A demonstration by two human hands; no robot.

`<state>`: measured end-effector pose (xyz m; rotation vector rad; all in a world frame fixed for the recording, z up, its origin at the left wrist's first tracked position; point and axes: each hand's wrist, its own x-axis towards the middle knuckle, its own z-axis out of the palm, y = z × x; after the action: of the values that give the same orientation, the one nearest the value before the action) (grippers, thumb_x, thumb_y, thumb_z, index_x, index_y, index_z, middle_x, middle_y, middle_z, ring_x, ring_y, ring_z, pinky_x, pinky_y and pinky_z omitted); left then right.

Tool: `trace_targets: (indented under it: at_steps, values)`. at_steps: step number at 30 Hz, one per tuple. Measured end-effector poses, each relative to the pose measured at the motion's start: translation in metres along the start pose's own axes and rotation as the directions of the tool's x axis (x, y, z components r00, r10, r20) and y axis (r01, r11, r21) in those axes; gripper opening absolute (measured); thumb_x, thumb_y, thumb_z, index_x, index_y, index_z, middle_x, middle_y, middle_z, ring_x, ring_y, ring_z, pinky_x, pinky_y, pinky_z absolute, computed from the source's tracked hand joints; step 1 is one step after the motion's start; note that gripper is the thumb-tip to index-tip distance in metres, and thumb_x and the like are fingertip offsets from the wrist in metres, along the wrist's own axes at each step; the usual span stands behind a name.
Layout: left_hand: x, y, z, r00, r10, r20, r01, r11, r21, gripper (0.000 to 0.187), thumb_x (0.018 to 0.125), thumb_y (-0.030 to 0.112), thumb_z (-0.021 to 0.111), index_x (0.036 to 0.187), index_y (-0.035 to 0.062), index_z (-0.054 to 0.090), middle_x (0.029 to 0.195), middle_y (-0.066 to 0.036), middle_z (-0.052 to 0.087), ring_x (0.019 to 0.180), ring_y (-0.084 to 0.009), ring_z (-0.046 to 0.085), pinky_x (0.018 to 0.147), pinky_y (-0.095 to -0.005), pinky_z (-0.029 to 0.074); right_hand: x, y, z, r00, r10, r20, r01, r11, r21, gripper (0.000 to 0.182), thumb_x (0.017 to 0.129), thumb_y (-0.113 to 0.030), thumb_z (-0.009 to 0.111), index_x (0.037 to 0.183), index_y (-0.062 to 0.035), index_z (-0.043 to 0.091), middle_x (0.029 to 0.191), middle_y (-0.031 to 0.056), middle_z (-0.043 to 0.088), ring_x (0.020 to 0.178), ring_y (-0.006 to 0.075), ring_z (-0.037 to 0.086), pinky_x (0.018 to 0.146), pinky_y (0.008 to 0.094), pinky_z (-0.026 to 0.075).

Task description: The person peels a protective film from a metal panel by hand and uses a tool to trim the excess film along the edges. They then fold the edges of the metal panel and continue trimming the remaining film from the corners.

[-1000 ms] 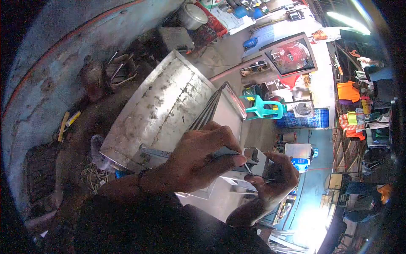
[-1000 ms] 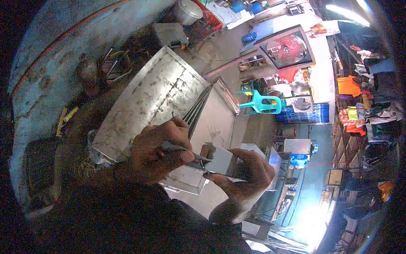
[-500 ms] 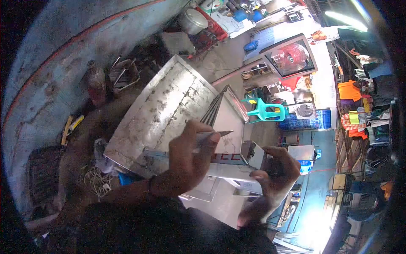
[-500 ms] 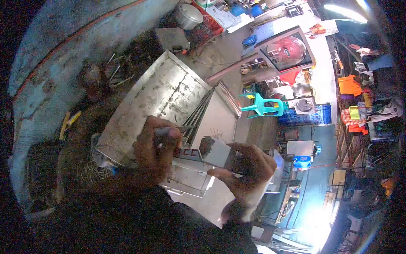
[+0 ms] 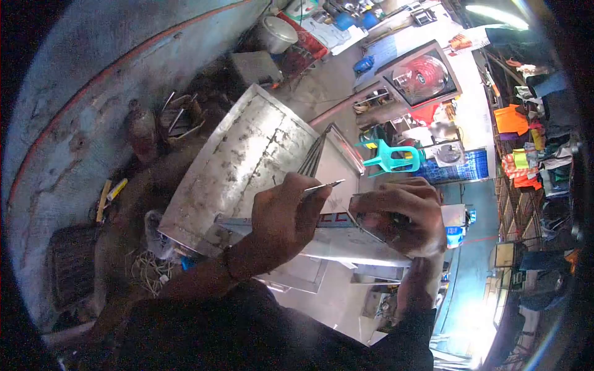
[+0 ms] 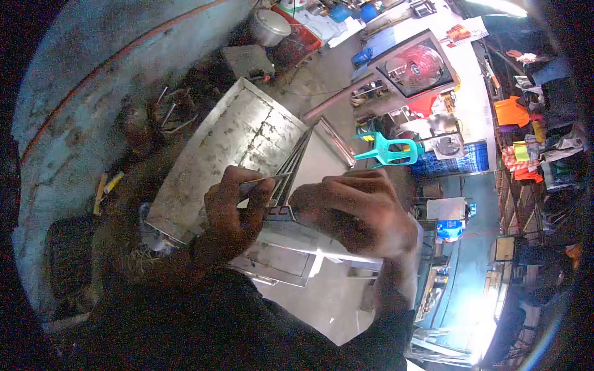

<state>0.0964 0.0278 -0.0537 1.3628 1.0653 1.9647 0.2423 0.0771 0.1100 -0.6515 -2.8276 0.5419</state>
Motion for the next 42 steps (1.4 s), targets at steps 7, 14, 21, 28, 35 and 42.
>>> trace_targets:
  at_steps: [7,14,21,28,35,42]
  values:
    - [0.003,-0.001,0.002,0.992,-0.092,0.082,0.095,0.995,-0.035,0.02,0.1,0.024,0.059,0.098,0.0054,0.054,0.06,-0.008,0.06,0.053,-0.0243,0.067,0.05,-0.0367,0.051,0.005,0.003,0.003,0.997,-0.043,-0.066,0.047,0.997,0.063,0.02,0.068,0.0,0.078,0.085,-0.0015,0.068,0.078,0.0075,0.072,0.06,0.0191,0.066,0.054,0.03,0.048]
    - [-0.003,-0.002,0.004,0.991,-0.124,0.049,0.125,0.992,-0.016,0.023,0.099,0.028,0.06,0.101,0.0059,0.055,0.062,-0.009,0.062,0.055,-0.0235,0.068,0.051,-0.0371,0.052,-0.001,0.009,0.001,0.994,-0.061,-0.09,0.069,0.993,0.095,0.016,0.072,-0.003,0.075,0.083,-0.0004,0.064,0.078,0.0089,0.068,0.066,0.023,0.067,0.059,0.0329,0.05]
    - [-0.01,0.003,0.001,0.984,-0.175,0.032,0.175,0.985,0.006,0.022,0.098,0.024,0.061,0.101,0.0035,0.055,0.065,-0.012,0.063,0.056,-0.0245,0.068,0.053,-0.0371,0.053,-0.008,0.004,-0.022,1.0,-0.031,0.002,0.031,0.991,0.127,0.015,0.067,-0.001,0.075,0.074,-0.0036,0.063,0.067,0.0044,0.066,0.059,0.0171,0.065,0.056,0.0293,0.047]
    - [-0.004,0.002,0.0,0.978,-0.193,0.082,0.194,0.981,-0.002,0.019,0.098,0.02,0.062,0.101,0.0025,0.054,0.067,-0.012,0.064,0.059,-0.0231,0.068,0.055,-0.0367,0.053,-0.012,0.001,-0.007,0.987,-0.012,-0.161,0.016,1.0,0.026,0.047,0.075,-0.034,0.084,0.097,0.0022,0.066,0.081,0.0077,0.069,0.059,0.0122,0.061,0.056,0.0275,0.045]
    - [-0.005,-0.002,0.002,0.995,-0.093,0.019,0.093,0.995,0.037,0.021,0.097,0.024,0.065,0.098,0.0058,0.055,0.065,-0.005,0.062,0.057,-0.0098,0.058,0.054,-0.0289,0.048,-0.019,-0.008,-0.013,0.927,0.372,-0.044,-0.373,0.927,-0.028,0.031,0.077,-0.022,0.083,0.092,-0.0015,0.066,0.064,0.003,0.054,0.048,0.0087,0.043,0.047,0.029,0.033]
    - [-0.007,0.003,0.008,0.978,-0.209,-0.018,0.208,0.977,-0.038,0.02,0.096,0.023,0.064,0.097,0.0053,0.055,0.07,-0.005,0.062,0.061,-0.0096,0.058,0.056,-0.0277,0.048,-0.013,0.005,-0.005,0.984,0.144,-0.108,-0.149,0.988,-0.045,0.014,0.078,-0.006,0.078,0.081,-0.003,0.065,0.06,0.0037,0.049,0.048,0.0088,0.044,0.046,0.0283,0.032]
